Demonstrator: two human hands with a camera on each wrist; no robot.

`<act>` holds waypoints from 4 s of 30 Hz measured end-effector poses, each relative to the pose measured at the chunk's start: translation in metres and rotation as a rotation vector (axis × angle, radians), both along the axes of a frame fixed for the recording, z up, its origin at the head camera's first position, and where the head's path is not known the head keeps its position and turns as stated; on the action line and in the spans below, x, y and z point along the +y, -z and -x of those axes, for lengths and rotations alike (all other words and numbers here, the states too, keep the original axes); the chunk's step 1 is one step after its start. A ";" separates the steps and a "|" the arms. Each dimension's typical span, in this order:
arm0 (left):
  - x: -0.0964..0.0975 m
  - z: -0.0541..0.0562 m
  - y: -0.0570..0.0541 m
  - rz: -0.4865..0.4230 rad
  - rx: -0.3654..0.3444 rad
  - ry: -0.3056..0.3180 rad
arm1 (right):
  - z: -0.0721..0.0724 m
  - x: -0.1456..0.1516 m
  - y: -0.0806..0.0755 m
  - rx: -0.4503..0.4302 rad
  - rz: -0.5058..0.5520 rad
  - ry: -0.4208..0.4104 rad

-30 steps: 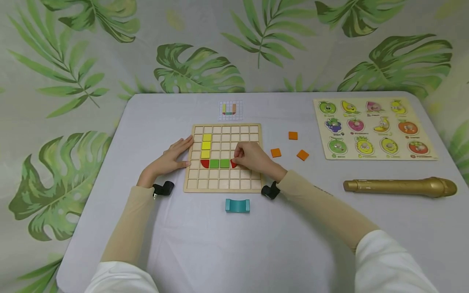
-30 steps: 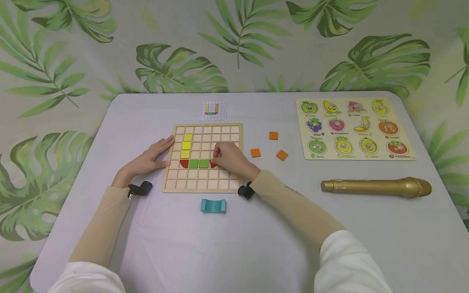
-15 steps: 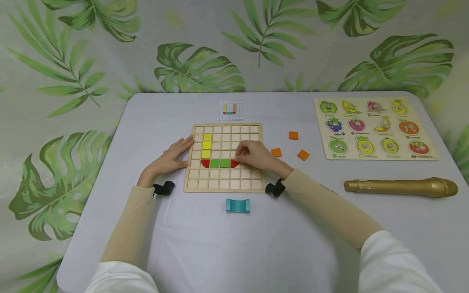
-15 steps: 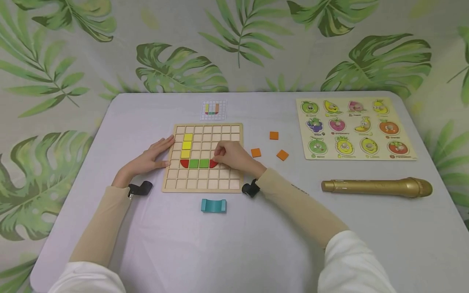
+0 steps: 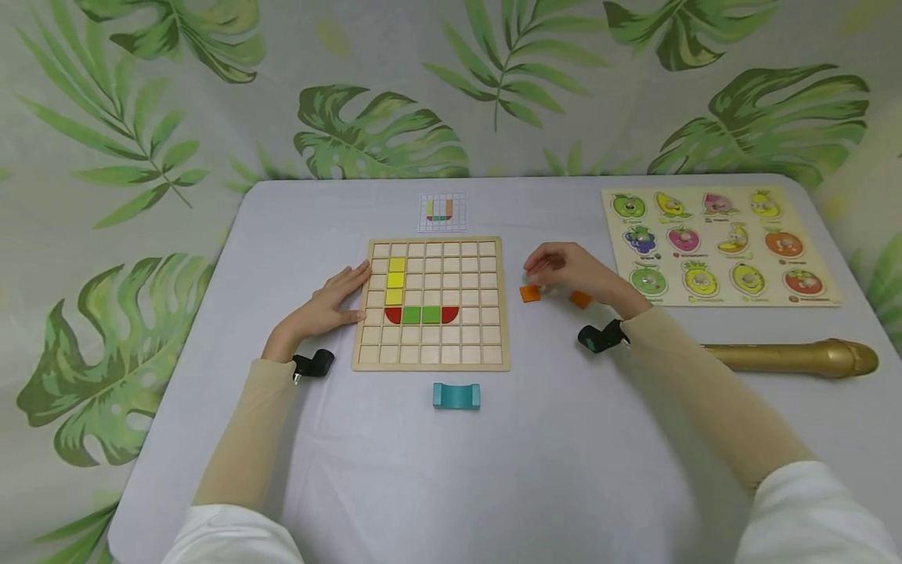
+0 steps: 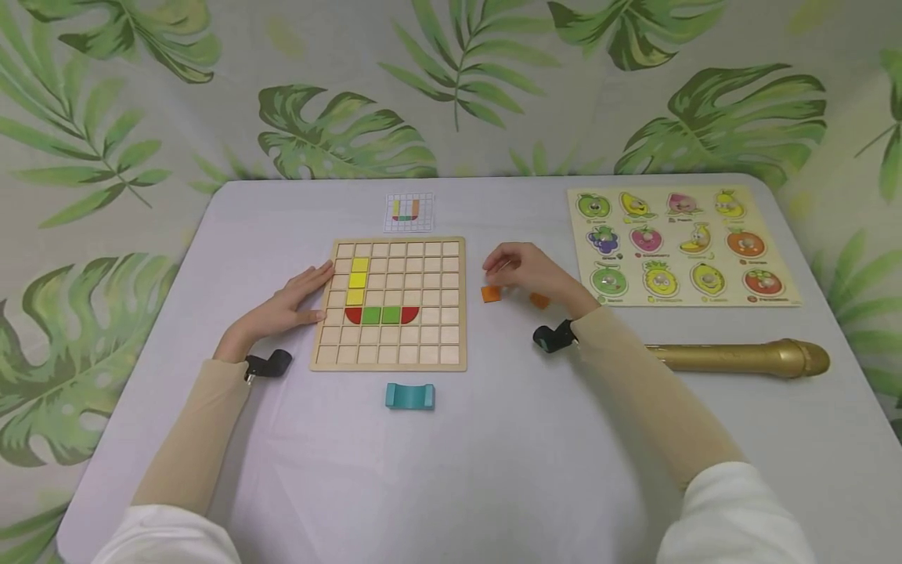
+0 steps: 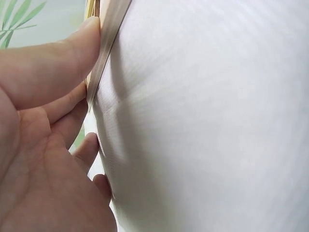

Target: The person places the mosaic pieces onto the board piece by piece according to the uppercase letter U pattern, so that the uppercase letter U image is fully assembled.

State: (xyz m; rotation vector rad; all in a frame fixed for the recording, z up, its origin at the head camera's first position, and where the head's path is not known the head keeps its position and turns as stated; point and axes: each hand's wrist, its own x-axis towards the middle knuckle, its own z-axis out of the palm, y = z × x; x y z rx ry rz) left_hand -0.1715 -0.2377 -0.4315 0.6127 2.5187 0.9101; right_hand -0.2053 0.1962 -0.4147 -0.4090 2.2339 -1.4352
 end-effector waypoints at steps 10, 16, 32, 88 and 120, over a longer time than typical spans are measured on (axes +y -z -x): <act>0.000 0.000 0.000 0.003 -0.008 -0.008 | 0.001 0.017 0.002 0.004 -0.021 0.007; 0.000 0.001 0.000 -0.003 -0.006 -0.003 | 0.000 0.010 0.008 0.093 -0.130 -0.059; -0.001 0.000 0.001 -0.008 0.005 0.002 | -0.006 -0.009 0.006 0.188 -0.259 -0.047; -0.001 0.001 0.003 0.007 0.007 -0.002 | -0.002 -0.047 -0.008 0.186 -0.154 -0.102; 0.000 0.000 0.000 -0.003 -0.005 -0.001 | -0.008 0.068 -0.009 0.086 -0.249 -0.166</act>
